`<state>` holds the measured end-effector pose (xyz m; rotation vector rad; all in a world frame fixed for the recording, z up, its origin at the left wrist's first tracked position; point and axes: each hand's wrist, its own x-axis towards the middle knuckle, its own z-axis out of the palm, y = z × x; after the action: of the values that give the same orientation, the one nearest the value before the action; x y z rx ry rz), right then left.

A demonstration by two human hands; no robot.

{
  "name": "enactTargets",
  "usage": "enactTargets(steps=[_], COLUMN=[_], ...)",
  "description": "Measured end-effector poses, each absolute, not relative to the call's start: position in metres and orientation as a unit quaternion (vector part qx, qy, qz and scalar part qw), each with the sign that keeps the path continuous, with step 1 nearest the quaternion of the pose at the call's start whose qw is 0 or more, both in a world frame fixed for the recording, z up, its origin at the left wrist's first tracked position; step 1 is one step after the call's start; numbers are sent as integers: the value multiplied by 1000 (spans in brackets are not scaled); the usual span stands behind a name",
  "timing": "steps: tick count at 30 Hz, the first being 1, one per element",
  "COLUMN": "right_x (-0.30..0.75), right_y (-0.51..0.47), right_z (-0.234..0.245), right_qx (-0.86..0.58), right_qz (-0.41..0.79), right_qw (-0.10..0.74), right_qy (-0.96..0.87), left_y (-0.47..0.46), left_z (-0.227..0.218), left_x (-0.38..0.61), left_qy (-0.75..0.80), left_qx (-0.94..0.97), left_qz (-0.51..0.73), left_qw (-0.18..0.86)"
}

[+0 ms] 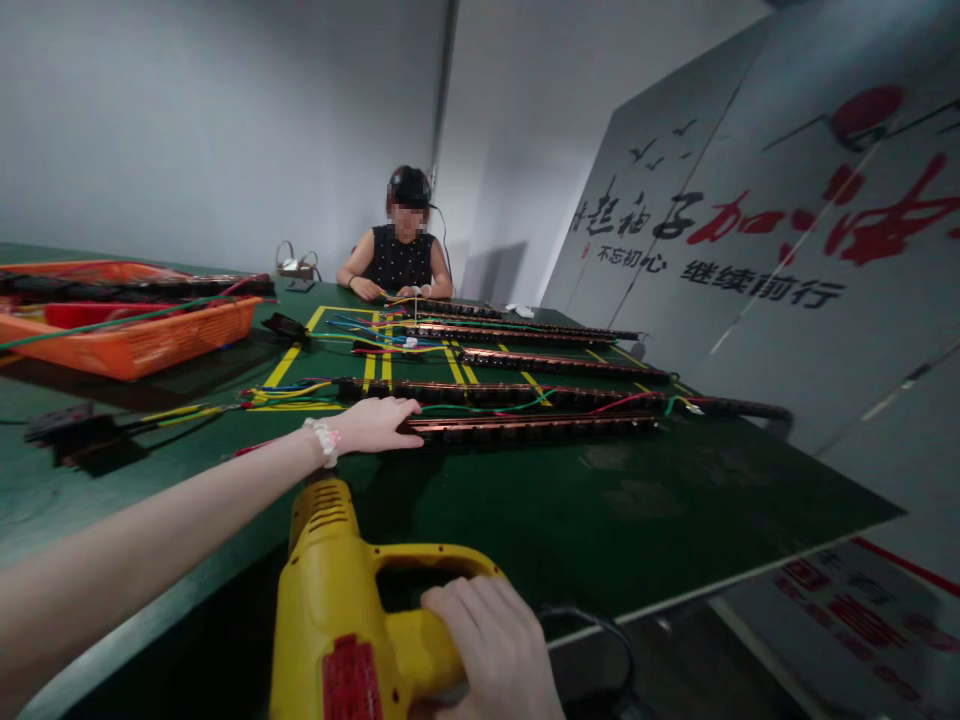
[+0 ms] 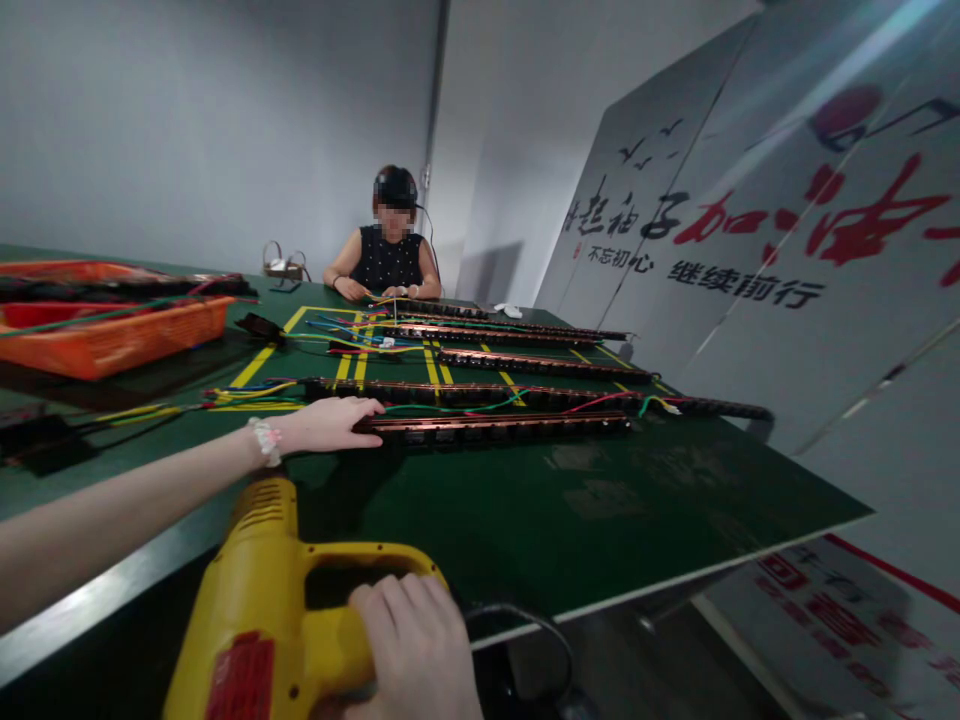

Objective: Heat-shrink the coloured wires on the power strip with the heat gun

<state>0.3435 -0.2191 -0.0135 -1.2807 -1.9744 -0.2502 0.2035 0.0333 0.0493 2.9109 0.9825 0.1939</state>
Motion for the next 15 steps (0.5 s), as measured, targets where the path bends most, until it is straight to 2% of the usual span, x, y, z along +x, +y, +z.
enactTargets(steps=[3,11,15], right_x=[344,333,329], right_y=[-214,-203,-202], right_z=[-18,-35,-39], right_qx=[-483,-493,-497], right_qz=[-138,-266,-286], right_qw=[377,408,425], right_qy=[-778,-721,-701], left_y=[36,28,27], left_z=[43,38,54], left_x=[216,219,218], left_qy=[326,315,299], left_qx=[944,946,946], left_qz=[28,76,90], left_qw=[30,15,-82])
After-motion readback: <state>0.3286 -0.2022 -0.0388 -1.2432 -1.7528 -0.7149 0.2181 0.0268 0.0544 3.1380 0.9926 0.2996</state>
